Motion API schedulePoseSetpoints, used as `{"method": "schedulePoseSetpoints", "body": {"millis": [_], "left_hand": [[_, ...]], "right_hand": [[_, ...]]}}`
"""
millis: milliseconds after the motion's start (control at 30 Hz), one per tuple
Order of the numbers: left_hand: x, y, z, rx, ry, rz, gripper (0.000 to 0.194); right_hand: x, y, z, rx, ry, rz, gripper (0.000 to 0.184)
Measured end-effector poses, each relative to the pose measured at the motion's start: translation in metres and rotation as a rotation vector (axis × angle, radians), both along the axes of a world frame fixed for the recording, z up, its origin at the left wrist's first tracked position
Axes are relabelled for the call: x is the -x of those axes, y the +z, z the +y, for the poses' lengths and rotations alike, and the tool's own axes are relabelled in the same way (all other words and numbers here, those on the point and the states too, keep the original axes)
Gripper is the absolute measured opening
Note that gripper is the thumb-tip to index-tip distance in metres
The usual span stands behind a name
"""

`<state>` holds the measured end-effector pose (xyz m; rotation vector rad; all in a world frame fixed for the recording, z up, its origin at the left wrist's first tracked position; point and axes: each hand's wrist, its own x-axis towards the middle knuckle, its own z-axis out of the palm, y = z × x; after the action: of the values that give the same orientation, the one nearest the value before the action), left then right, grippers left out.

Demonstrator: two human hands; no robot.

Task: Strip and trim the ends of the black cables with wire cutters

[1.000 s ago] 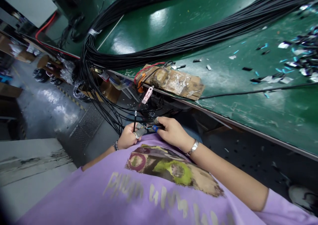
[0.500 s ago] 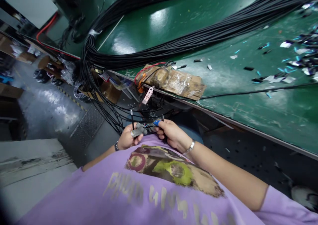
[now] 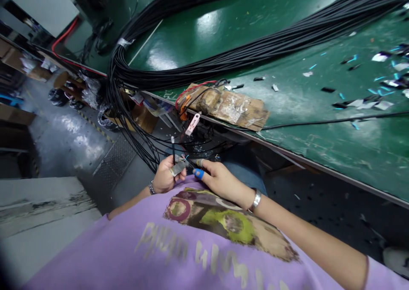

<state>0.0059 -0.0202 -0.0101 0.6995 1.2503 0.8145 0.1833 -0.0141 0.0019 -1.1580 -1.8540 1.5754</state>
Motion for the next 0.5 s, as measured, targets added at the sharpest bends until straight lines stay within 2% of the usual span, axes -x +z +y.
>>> {"method": "schedulePoseSetpoints", "body": {"millis": [200,500], "left_hand": [[-0.0002,0.0023,-0.0015,-0.166,0.021,0.128,0.042],[0.0041,-0.0038,-0.0042,-0.328,-0.045,0.292,0.028]], "right_hand": [[0.0053,0.0018,0.0013,0.005,-0.002,-0.006,0.04],[0.01,0.0043,0.0025,0.03,-0.021,0.051,0.042]]}}
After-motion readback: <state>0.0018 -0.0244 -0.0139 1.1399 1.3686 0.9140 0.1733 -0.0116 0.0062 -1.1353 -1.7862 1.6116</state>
